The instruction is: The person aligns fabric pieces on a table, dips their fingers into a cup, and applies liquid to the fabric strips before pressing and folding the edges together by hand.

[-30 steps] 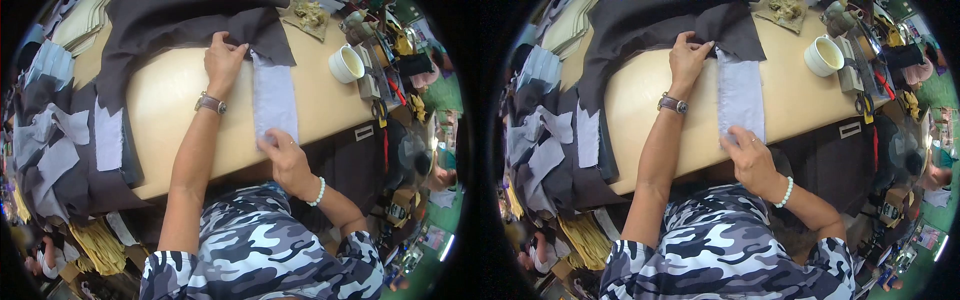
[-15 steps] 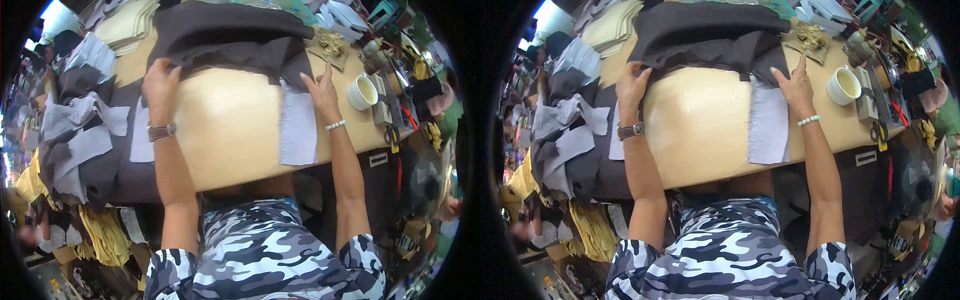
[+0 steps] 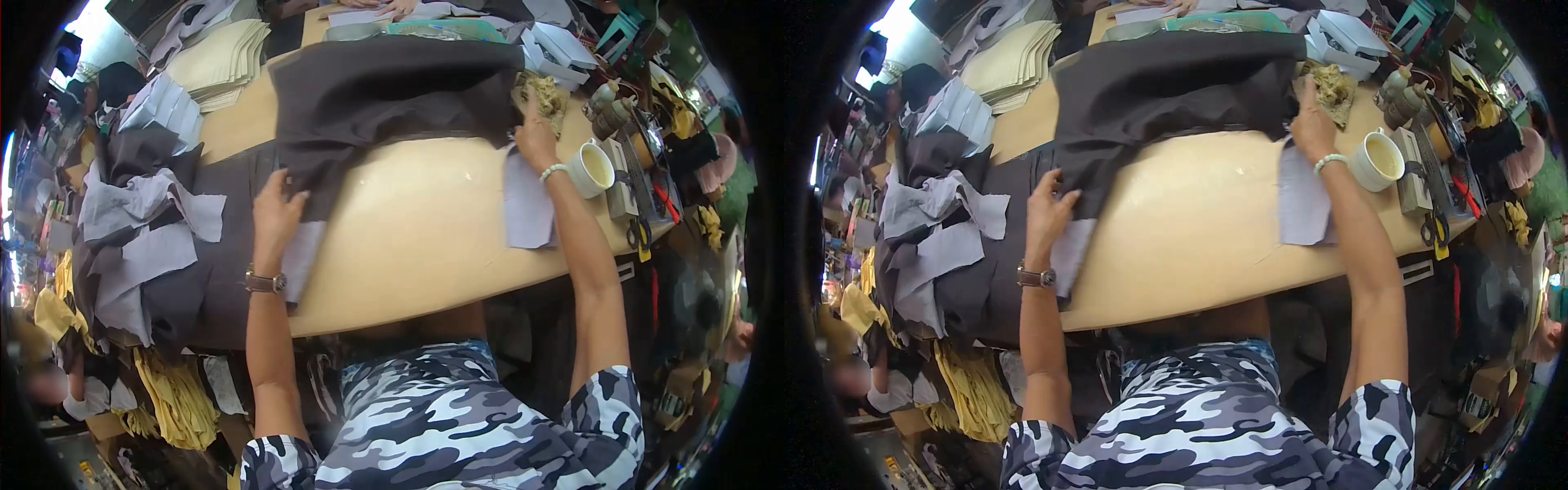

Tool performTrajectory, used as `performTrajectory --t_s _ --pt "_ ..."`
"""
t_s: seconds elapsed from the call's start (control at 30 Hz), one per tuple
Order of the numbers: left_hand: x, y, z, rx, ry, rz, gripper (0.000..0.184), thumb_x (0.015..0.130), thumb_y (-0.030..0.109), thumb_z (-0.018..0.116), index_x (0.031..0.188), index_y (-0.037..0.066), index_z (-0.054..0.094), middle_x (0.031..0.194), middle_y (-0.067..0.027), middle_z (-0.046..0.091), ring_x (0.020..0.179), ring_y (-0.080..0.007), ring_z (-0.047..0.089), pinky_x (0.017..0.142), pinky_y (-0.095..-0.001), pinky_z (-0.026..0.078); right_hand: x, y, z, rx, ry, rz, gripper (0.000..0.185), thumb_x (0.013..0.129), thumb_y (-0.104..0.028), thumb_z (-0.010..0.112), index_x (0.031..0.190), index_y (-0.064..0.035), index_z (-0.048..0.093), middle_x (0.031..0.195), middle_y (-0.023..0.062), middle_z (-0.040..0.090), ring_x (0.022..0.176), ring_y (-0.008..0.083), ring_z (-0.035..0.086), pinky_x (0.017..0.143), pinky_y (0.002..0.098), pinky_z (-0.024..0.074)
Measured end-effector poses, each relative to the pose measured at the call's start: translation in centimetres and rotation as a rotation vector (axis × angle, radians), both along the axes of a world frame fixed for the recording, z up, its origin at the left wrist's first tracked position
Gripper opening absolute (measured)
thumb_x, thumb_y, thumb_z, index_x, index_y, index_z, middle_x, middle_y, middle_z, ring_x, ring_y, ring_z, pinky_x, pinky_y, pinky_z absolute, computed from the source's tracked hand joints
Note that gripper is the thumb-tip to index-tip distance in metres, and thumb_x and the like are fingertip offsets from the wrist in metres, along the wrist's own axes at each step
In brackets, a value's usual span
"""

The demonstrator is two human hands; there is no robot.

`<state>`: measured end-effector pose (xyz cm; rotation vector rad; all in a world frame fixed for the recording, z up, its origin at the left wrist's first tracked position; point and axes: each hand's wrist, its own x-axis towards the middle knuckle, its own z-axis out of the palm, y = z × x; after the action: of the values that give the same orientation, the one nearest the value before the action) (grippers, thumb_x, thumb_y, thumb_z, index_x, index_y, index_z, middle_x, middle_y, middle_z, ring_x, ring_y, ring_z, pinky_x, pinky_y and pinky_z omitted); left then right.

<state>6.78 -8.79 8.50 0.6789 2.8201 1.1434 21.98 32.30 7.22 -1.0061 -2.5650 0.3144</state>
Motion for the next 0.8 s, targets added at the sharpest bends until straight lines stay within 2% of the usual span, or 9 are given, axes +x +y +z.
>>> performTrajectory --t_s 0.1,0.2,0.27,0.4,0.53,0.57,0.67,0.7,0.8 --pt "1.9 1.2 -1.8 0.345 -0.282 -0.166 0.055 0.077 0.008 0.07 0.125 -0.004 0.046 0.113 -0.0212 0.06 0.101 -0.0262 0.061 0.086 -0.0328 0.048 0.3 2.8 -0.8 0.206 0.006 0.015 0.085 0.076 -0.005 0.057 0.148 -0.0091 0.012 0.108 0.0257 0.058 0.094 0.0387 0.059 0.081 0.0473 0.0462" --pt "5.5 2.3 -2.0 0.573 -0.481 -0.165 0.063 0.079 0.004 0.066 0.132 -0.006 0.034 0.116 -0.0217 0.057 0.104 -0.0246 0.058 0.086 -0.0309 0.048 -0.4 -1.0 1.8 0.636 0.289 0.123 0.087 0.075 -0.009 0.062 0.148 -0.0061 0.014 0.115 0.023 0.055 0.1 0.0383 0.056 0.084 0.0436 0.0453" --pt "7.9 2.1 -1.6 0.711 -0.625 -0.101 0.068 0.08 0.001 0.064 0.136 -0.006 0.026 0.119 -0.0217 0.054 0.106 -0.0245 0.057 0.087 -0.0301 0.048 -1.4 -5.7 3.1 0.423 0.519 0.453 0.089 0.073 -0.017 0.068 0.146 -0.0013 0.02 0.108 0.0192 0.057 0.096 0.037 0.055 0.082 0.0418 0.0451" --pt "10.6 1.7 -2.4 0.872 -0.689 -0.064 0.072 0.082 -0.005 0.059 0.14 -0.002 0.017 0.116 -0.0202 0.056 0.103 -0.0212 0.058 0.086 -0.0296 0.049 -2.8 -17.9 2.6 0.033 0.505 0.781 0.094 0.071 -0.031 0.07 0.145 0.0016 0.022 0.096 0.017 0.055 0.085 0.0325 0.053 0.079 0.0418 0.0436" --pt "12.0 2.0 -3.3 0.874 -0.63 -0.005 0.07 0.083 -0.009 0.055 0.14 0.001 0.017 0.113 -0.018 0.057 0.099 -0.0193 0.059 0.082 -0.0273 0.05 -4.5 -25.3 1.1 0.194 0.187 0.85 0.099 0.068 -0.035 0.071 0.147 -0.0059 0.019 0.094 0.0161 0.053 0.083 0.0289 0.052 0.078 0.0407 0.043" --pt "12.1 2.0 -3.3 0.84 -0.622 0.016 0.07 0.082 -0.01 0.056 0.14 0.001 0.018 0.113 -0.0187 0.057 0.1 -0.0191 0.058 0.082 -0.0256 0.049 -4.7 -26.0 0.9 0.214 0.093 0.839 0.09 0.071 -0.023 0.066 0.148 -0.008 0.02 0.092 0.0148 0.054 0.082 0.0299 0.055 0.075 0.0387 0.0452" --pt "12.4 1.6 -4.1 0.837 -0.548 -0.011 0.072 0.081 -0.011 0.057 0.14 0.001 0.019 0.112 -0.0197 0.056 0.102 -0.0199 0.058 0.081 -0.025 0.049 -6.1 -24.7 -0.9 0.215 0.053 0.841 0.083 0.074 -0.008 0.058 0.147 -0.0074 0.02 0.087 0.0135 0.055 0.078 0.0302 0.059 0.07 0.0393 0.0486" --pt "12.5 1.6 -4.3 0.836 -0.514 0.004 0.064 0.079 -0.009 0.058 0.136 -0.002 0.032 0.113 -0.0193 0.058 0.105 -0.0205 0.057 0.085 -0.0274 0.047 -6.1 -23.8 -0.4 0.093 0.087 0.858 0.077 0.074 0.003 0.05 0.146 -0.0043 0.022 0.088 0.0155 0.059 0.076 0.0331 0.063 0.069 0.0409 0.0513" --pt "12.2 1.3 -5.3 0.542 -0.214 -0.07 0.049 0.078 -0.005 0.059 0.126 -0.006 0.05 0.113 -0.0187 0.062 0.105 -0.0228 0.059 0.09 -0.0308 0.046 -7.0 -21.1 -0.8 -0.116 0.515 0.825 0.073 0.076 0.003 0.051 0.144 -0.0032 0.025 0.093 0.0186 0.062 0.08 0.0358 0.063 0.074 0.0429 0.0507"
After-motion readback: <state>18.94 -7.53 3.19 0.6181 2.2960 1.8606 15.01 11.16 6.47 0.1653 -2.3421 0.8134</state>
